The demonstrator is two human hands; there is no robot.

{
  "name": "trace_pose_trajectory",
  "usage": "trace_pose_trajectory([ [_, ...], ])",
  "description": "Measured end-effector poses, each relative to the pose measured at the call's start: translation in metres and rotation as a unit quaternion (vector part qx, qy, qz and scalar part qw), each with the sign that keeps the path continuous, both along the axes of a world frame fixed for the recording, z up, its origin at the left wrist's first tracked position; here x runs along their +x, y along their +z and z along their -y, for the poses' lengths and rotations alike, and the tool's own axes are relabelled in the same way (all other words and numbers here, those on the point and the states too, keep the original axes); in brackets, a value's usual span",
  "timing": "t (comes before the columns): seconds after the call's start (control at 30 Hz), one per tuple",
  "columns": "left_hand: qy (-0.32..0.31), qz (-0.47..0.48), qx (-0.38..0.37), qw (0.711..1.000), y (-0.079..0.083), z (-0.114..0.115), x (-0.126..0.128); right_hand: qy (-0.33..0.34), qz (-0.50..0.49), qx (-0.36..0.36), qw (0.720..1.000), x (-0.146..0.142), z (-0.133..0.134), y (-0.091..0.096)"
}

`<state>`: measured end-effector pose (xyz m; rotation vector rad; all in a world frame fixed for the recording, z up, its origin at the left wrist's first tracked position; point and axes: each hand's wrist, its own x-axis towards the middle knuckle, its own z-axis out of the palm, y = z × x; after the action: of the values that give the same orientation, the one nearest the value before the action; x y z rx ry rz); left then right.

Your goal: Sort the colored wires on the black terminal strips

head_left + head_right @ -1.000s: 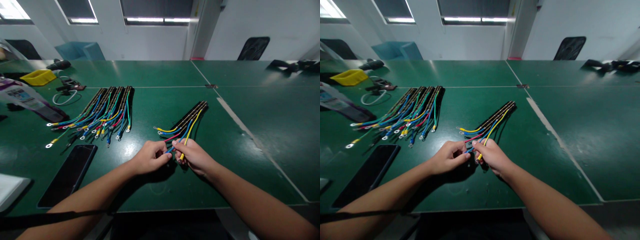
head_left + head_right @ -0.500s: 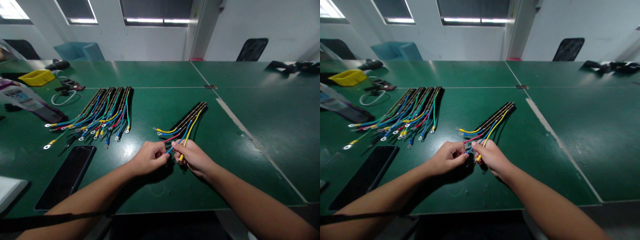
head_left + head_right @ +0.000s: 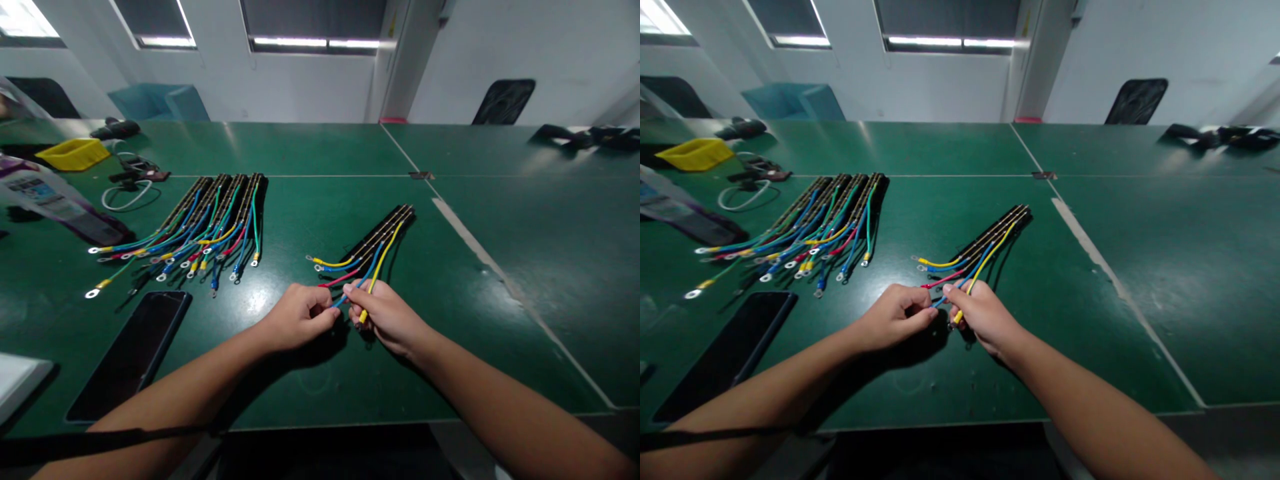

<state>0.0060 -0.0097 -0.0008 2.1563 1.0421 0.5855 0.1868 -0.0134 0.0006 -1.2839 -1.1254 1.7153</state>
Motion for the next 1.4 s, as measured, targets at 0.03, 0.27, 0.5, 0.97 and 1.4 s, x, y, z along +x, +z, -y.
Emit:
trace_pose_trajectory([
  [0.03,-0.001,-0.007,0.013,1.000,-0.0002,0.0001,-0.0002,0.001,0.001,0.000,1.000,0.0001,0.0000,0.0001],
  [0.27,-0.013,-0.026,0.036,0.999,0.0015,0.0009,0.0001,0.009,-0.014,0.014,1.000,0.0008,-0.0018,-0.0059],
  [0.5,-0.018,-0.028,0.036,0.999,0.0011,0.0010,-0.0002,0.016,-0.005,0.020,1.000,0.0002,-0.0028,-0.0058],
  [0.97,-0.010,-0.021,0.043,0.999,0.0002,0.0014,0.0002,-0.001,0.007,0.011,1.000,0.0002,-0.0005,-0.0040],
  [1.4,0.007,-0.024,0.062,0.998,-0.0006,0.0011,0.0001,-0.004,0.005,0.008,1.000,0.0003,-0.0014,-0.0033],
])
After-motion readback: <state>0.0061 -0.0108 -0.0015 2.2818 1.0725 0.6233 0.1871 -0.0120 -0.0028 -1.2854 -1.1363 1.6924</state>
